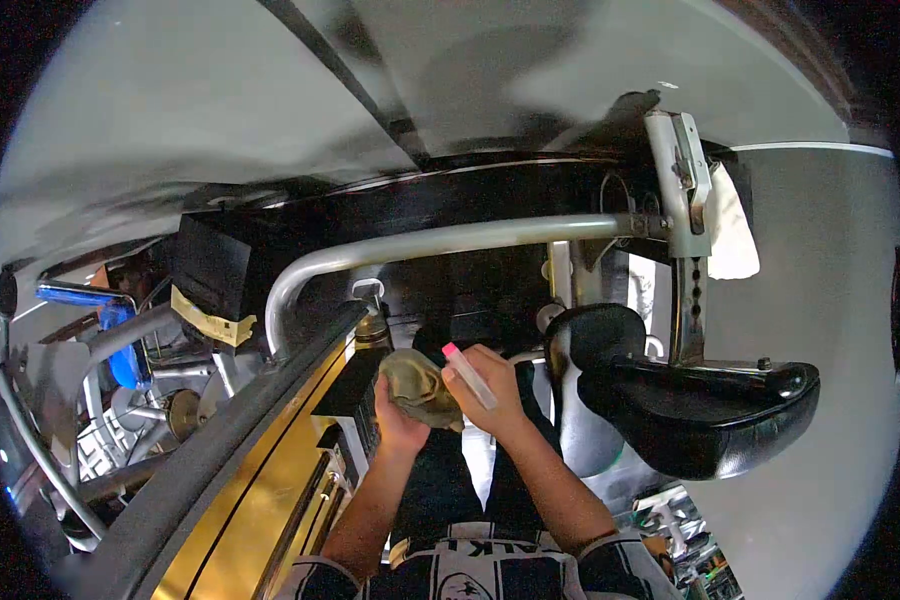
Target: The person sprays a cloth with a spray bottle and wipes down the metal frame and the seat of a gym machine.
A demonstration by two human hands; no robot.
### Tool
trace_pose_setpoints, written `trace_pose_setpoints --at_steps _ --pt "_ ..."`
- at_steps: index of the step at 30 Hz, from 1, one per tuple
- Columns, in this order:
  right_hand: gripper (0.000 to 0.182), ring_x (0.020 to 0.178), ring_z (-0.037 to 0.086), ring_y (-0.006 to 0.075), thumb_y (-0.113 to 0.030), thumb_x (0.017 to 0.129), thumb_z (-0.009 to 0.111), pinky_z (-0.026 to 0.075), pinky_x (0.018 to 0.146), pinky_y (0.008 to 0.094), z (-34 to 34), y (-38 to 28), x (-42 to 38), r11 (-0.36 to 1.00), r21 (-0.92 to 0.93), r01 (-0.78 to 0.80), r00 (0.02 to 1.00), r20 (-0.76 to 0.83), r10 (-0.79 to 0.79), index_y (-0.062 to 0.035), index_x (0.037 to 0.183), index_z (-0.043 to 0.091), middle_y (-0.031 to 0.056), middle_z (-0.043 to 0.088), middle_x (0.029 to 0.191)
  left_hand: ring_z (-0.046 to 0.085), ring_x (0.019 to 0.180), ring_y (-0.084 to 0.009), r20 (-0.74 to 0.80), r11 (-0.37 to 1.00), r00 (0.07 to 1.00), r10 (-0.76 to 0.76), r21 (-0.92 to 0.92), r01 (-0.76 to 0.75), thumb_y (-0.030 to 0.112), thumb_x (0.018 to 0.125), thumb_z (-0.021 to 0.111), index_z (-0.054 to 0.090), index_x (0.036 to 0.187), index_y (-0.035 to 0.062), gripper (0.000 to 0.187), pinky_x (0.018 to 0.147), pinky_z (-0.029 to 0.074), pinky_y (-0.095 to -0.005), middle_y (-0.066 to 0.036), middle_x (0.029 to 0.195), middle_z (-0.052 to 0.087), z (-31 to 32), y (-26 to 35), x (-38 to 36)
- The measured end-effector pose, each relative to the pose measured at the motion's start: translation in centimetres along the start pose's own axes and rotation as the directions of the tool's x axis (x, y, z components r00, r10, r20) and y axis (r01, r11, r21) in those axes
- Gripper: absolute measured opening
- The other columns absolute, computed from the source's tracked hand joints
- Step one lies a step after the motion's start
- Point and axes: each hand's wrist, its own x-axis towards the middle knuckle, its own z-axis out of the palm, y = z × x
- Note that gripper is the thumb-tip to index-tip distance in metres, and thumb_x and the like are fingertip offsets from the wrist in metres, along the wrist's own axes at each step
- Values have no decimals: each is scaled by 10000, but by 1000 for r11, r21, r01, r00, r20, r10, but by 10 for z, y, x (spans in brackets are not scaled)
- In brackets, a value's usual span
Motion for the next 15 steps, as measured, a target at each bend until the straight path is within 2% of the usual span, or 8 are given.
trace_pose_setpoints --at_steps 5,7,9,11,12,13,14,15 --pt "183 701 586 320 -213 876 665 464 637 409 -16 7 -5 1000 25 -9 999 33 8 -43 828 618 121 582 748 550 1187 -280 39 992 992 119 44 -121 566 979 407 515 1311 119 567 1045 410 -459 -94 1281 582 17 20 18" --pt "152 746 611 297 -182 885 666 472 672 392 -29 21 -12 999 -22 -46 997 61 48 -42 847 621 113 611 791 545 1189 -278 142 975 971 195 83 -208 601 966 419 495 1332 118 611 1044 414 -452 -85 1291 572 48 42 22" --pt "142 757 616 295 -167 883 668 476 682 389 -37 31 -20 999 -10 -52 998 26 53 -36 856 621 115 619 802 558 1178 -299 84 905 917 390 152 -398 612 947 447 497 1334 119 629 999 459 -510 -96 1257 591 86 63 36" --pt "141 765 622 286 -149 878 675 485 698 384 -50 32 -24 996 -28 -86 996 28 87 -17 894 626 130 627 819 567 1166 -315 157 833 866 475 239 -500 589 953 469 476 1357 119 621 1000 453 -517 -91 1274 580 104 90 57" --pt "141 765 622 286 -149 878 675 485 698 384 -53 30 -26 996 -26 -89 996 25 90 -17 894 626 130 627 819 567 1166 -315 158 833 867 472 242 -498 589 953 469 476 1357 119 621 1000 453 -517 -91 1274 580 114 98 65" --pt "141 716 580 262 -143 881 655 453 663 372 -55 29 -29 996 -15 -84 996 -10 84 -15 845 608 114 582 767 583 1138 -330 218 576 749 626 518 -632 563 945 501 513 1318 109 588 975 460 -513 -103 1238 605 125 103 71" --pt "159 667 537 238 -137 884 635 422 629 361 -57 29 -32 997 -3 -78 996 -46 78 -12 796 590 97 538 714 598 1109 -345 332 228 608 721 715 -661 537 938 534 550 1279 100 555 950 466 -509 -114 1201 629 134 108 79" --pt "159 667 537 238 -137 884 635 422 629 361 -59 32 -35 997 1 -79 996 -50 79 -12 796 590 97 538 714 598 1109 -345 336 225 609 718 716 -661 537 938 534 550 1279 100 555 950 466 -509 -114 1201 629 138 113 94"
